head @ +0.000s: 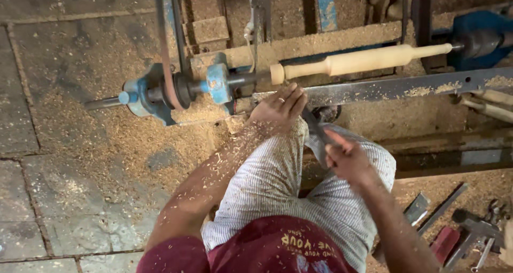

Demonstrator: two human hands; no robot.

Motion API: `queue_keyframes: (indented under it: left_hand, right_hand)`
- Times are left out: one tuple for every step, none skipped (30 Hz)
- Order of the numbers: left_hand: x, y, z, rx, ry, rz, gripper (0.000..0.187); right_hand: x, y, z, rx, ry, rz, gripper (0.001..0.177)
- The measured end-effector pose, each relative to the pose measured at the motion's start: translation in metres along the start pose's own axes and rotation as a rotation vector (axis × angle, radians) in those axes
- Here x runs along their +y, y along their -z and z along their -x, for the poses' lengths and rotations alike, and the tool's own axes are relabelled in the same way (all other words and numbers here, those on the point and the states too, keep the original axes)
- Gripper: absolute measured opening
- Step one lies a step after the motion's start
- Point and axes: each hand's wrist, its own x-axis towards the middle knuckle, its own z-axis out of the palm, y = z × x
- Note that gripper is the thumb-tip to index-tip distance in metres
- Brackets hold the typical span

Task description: The person uses a chisel to shape a cylindrical piece of wood mounted on a rotating lathe. They hold the chisel with both hands, guiding it along the spinning wood to smooth and contour the surface, producing wood shavings.

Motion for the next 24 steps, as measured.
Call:
queue_keyframes:
  left_hand:
    - [-0.006, -0.020, 0.000, 0.116, -0.088, -0.097, 0.034]
    - [-0.018, -0.041, -0.004, 0.231, -0.177, -0.196, 0.036]
    - [-0.024, -0.055, -0.003, 0.345, -0.266, -0.295, 0.039]
    - [-0.024, -0.062, 0.002, 0.340, -0.254, -0.285, 0.039]
    - [-0.023, -0.065, 0.005, 0.335, -0.242, -0.275, 0.039]
    - [-0.022, -0.065, 0.004, 0.330, -0.231, -0.263, 0.039]
    - [-0.022, -0.061, 0.002, 0.311, -0.252, -0.255, 0.042]
    - [-0.024, -0.053, -0.001, 0.291, -0.270, -0.248, 0.044]
    - [-0.025, -0.043, -0.007, 0.272, -0.289, -0.241, 0.047]
    - [-0.025, -0.030, -0.014, 0.240, -0.280, -0.267, 0.042]
    - [-0.023, -0.015, -0.021, 0.208, -0.271, -0.292, 0.037]
    - [-0.019, 0.002, -0.029, 0.176, -0.264, -0.315, 0.033]
    - [-0.007, 0.017, -0.039, -0.085, -0.052, 0.007, 0.029]
    - [0.009, 0.028, -0.056, -0.335, 0.149, 0.323, 0.027]
    - [0.026, 0.037, -0.071, -0.587, 0.349, 0.638, 0.025]
    - [0.047, 0.047, -0.077, -0.316, 0.135, 0.392, 0.029]
    - [0.062, 0.053, -0.083, -0.045, -0.079, 0.147, 0.033]
    - [0.073, 0.050, -0.094, -0.323, 0.041, 0.266, 0.030]
    - [0.084, 0.044, -0.105, -0.602, 0.161, 0.383, 0.028]
    - [0.092, 0.041, -0.110, -0.883, 0.279, 0.492, 0.026]
    - [0.099, 0.044, -0.101, -0.672, 0.377, 0.676, 0.025]
    - [0.110, 0.049, -0.087, -0.450, 0.476, 0.856, 0.026]
    - [0.118, 0.050, -0.076, -0.217, 0.567, 1.027, 0.031]
    - [0.122, 0.049, -0.069, -0.247, 0.634, 1.155, 0.030]
  right_hand:
    - [-0.003, 0.007, 0.002, -0.014, -0.013, 0.018, 0.047]
    - [-0.008, 0.017, 0.004, -0.031, -0.025, 0.036, 0.046]
    - [-0.014, 0.025, 0.004, -0.048, -0.037, 0.054, 0.046]
    - [-0.019, 0.030, 0.002, -0.028, -0.069, 0.078, 0.045]
    - [-0.024, 0.035, -0.002, -0.008, -0.102, 0.102, 0.045]
    - [-0.027, 0.041, -0.006, 0.013, -0.135, 0.125, 0.044]
    - [-0.030, 0.046, -0.012, -0.001, -0.108, 0.166, 0.044]
    - [-0.032, 0.053, -0.019, -0.016, -0.080, 0.208, 0.044]
    - [-0.034, 0.060, -0.025, -0.031, -0.053, 0.250, 0.045]
    - [-0.037, 0.066, -0.029, -0.065, -0.010, 0.276, 0.043]
    - [-0.042, 0.072, -0.032, -0.099, 0.033, 0.303, 0.043]
    - [-0.045, 0.073, -0.029, -0.131, 0.075, 0.326, 0.042]
    - [-0.046, 0.074, -0.019, -0.113, 0.123, 0.497, 0.042]
    - [-0.051, 0.076, -0.004, -0.081, 0.182, 0.664, 0.042]
    - [-0.058, 0.077, 0.010, -0.047, 0.240, 0.831, 0.043]
    - [-0.064, 0.080, 0.026, -0.017, 0.166, 1.065, 0.045]
    - [-0.066, 0.081, 0.041, 0.016, 0.142, 1.257, 0.044]
    - [-0.063, 0.080, 0.058, 0.118, 0.279, 1.294, 0.042]
    - [-0.058, 0.078, 0.073, 0.239, 0.429, 1.323, 0.040]
    - [-0.051, 0.074, 0.083, 0.362, 0.589, 1.328, 0.038]
    - [-0.041, 0.063, 0.088, 0.458, 0.677, 1.152, 0.037]
    - [-0.029, 0.050, 0.087, 0.525, 0.758, 0.956, 0.035]
    - [-0.015, 0.036, 0.085, 0.581, 0.837, 0.783, 0.034]
    - [0.000, 0.018, 0.079, 0.493, 0.675, 0.520, 0.033]
